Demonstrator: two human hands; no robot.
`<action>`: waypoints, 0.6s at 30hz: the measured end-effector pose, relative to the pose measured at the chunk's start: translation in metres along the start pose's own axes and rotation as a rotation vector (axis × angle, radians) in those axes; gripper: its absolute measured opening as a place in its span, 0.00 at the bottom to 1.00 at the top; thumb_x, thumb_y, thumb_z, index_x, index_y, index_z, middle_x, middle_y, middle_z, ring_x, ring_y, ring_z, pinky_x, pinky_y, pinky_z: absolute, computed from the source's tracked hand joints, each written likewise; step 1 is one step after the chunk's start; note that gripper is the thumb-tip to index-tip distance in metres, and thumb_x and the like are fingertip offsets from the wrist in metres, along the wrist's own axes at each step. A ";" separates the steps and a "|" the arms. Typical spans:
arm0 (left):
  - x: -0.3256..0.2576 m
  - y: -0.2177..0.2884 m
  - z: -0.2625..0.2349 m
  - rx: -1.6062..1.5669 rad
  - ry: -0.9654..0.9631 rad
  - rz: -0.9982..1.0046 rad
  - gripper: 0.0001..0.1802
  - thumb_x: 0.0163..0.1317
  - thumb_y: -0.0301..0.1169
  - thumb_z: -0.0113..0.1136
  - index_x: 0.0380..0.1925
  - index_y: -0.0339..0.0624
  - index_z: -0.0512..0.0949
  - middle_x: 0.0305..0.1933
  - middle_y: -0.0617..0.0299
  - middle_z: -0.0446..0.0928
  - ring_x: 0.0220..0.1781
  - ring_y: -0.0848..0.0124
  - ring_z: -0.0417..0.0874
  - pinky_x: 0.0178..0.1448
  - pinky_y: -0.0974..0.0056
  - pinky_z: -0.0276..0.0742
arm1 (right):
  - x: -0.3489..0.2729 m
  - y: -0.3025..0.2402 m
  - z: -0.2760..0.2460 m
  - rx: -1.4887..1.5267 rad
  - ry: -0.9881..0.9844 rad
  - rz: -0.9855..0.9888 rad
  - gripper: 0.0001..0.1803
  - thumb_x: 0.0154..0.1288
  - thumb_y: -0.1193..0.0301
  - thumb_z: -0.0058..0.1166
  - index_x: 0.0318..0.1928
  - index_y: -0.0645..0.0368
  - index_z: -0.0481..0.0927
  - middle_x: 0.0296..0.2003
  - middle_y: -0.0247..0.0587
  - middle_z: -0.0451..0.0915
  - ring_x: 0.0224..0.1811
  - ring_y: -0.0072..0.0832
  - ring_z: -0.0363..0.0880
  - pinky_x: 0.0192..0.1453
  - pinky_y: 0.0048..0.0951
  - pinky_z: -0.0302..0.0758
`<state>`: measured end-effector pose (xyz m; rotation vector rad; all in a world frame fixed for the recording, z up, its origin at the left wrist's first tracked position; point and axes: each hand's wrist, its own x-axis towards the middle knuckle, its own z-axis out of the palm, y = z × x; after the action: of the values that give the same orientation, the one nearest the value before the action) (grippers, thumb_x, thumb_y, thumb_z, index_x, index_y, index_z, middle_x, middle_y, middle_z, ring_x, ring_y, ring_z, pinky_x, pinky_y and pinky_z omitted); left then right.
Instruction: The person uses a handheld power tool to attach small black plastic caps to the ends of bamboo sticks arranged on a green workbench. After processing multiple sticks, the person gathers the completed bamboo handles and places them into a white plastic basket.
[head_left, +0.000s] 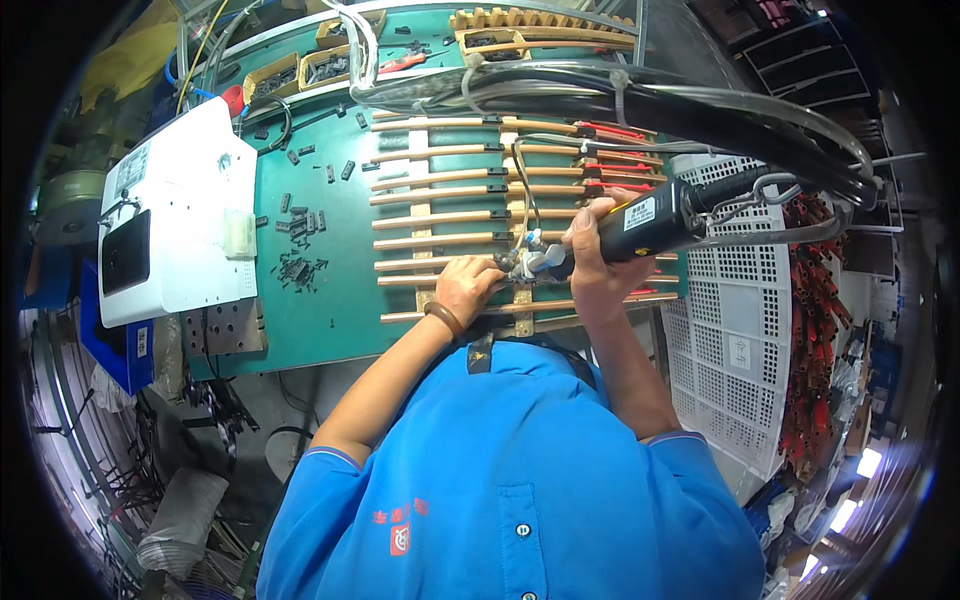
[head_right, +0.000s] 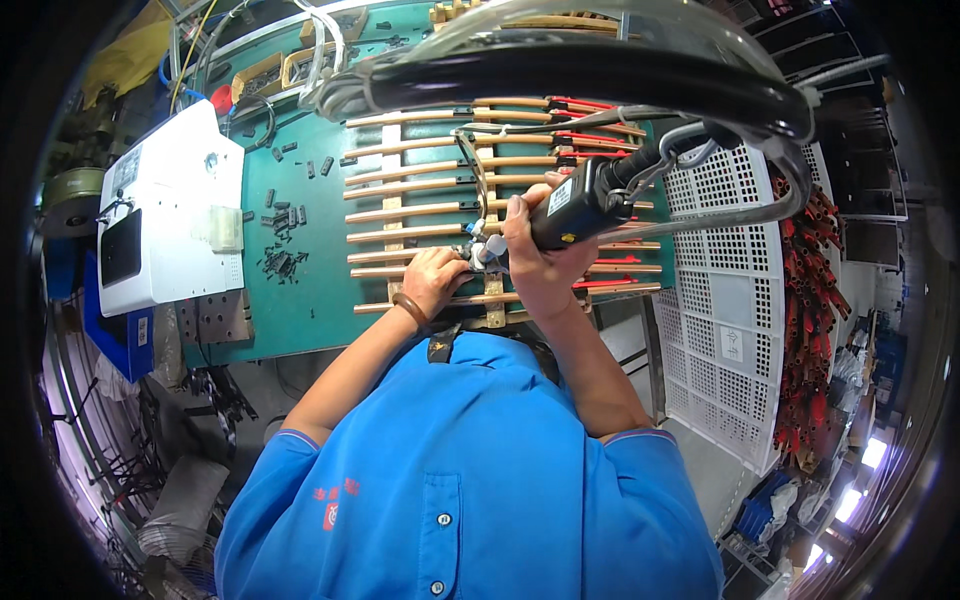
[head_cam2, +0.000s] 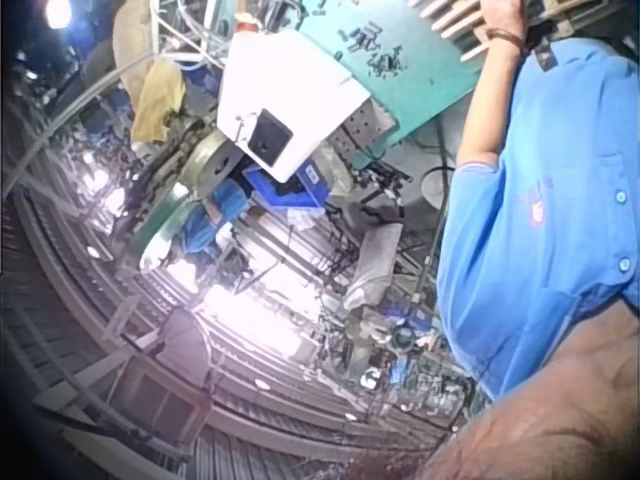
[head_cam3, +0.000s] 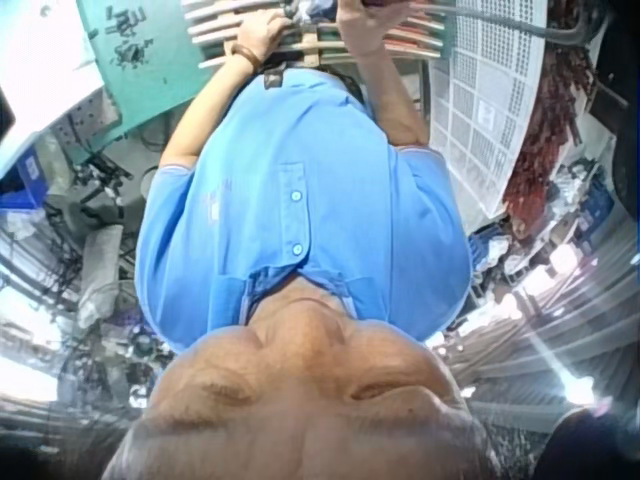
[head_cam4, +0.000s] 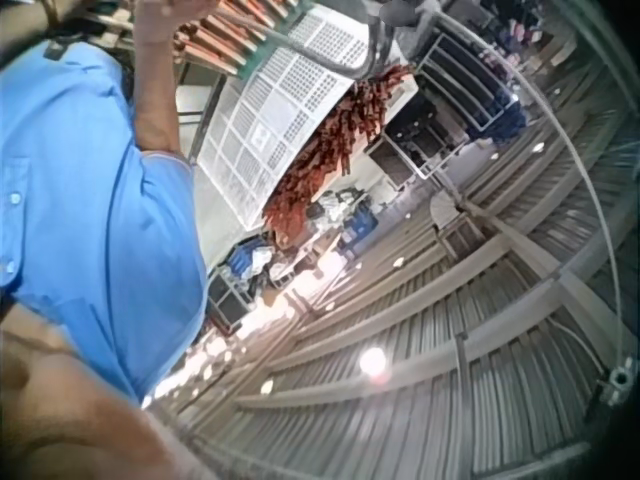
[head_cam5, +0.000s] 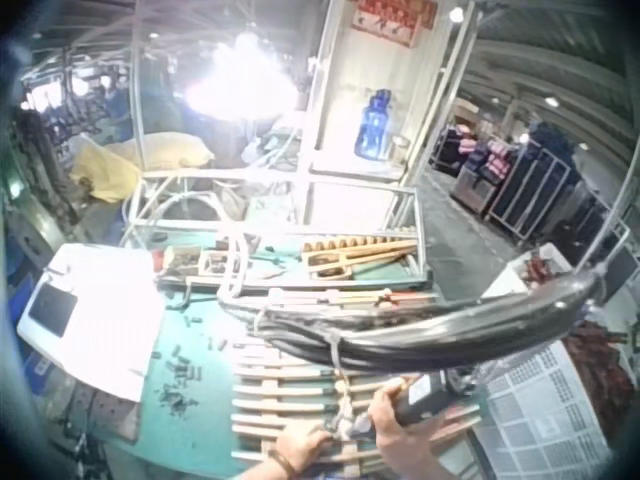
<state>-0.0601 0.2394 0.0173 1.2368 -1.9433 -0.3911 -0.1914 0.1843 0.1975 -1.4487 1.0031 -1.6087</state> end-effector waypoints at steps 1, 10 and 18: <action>0.001 0.002 -0.001 0.013 -0.004 -0.002 0.10 0.48 0.32 0.66 0.31 0.47 0.79 0.35 0.65 0.77 0.39 0.63 0.77 0.43 0.59 0.71 | -0.002 0.000 0.001 -0.011 0.008 0.001 0.20 0.60 0.86 0.50 0.52 0.65 0.64 0.32 0.37 0.73 0.27 0.20 0.73 0.33 0.22 0.75; 0.002 0.006 0.002 0.059 0.012 -0.008 0.09 0.47 0.32 0.67 0.29 0.47 0.79 0.35 0.66 0.77 0.39 0.65 0.77 0.43 0.60 0.70 | -0.006 0.010 -0.004 0.022 0.028 -0.011 0.25 0.58 0.86 0.55 0.55 0.67 0.62 0.35 0.35 0.74 0.36 0.15 0.71 0.48 0.19 0.71; -0.001 0.003 0.005 0.075 0.007 0.006 0.08 0.47 0.33 0.67 0.29 0.49 0.79 0.35 0.67 0.77 0.40 0.65 0.77 0.43 0.60 0.69 | -0.008 0.010 0.002 0.044 0.025 -0.024 0.25 0.58 0.87 0.54 0.55 0.67 0.62 0.34 0.34 0.74 0.35 0.14 0.70 0.45 0.18 0.72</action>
<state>-0.0656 0.2409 0.0153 1.2782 -1.9704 -0.3133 -0.1888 0.1874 0.1850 -1.4199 0.9614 -1.6596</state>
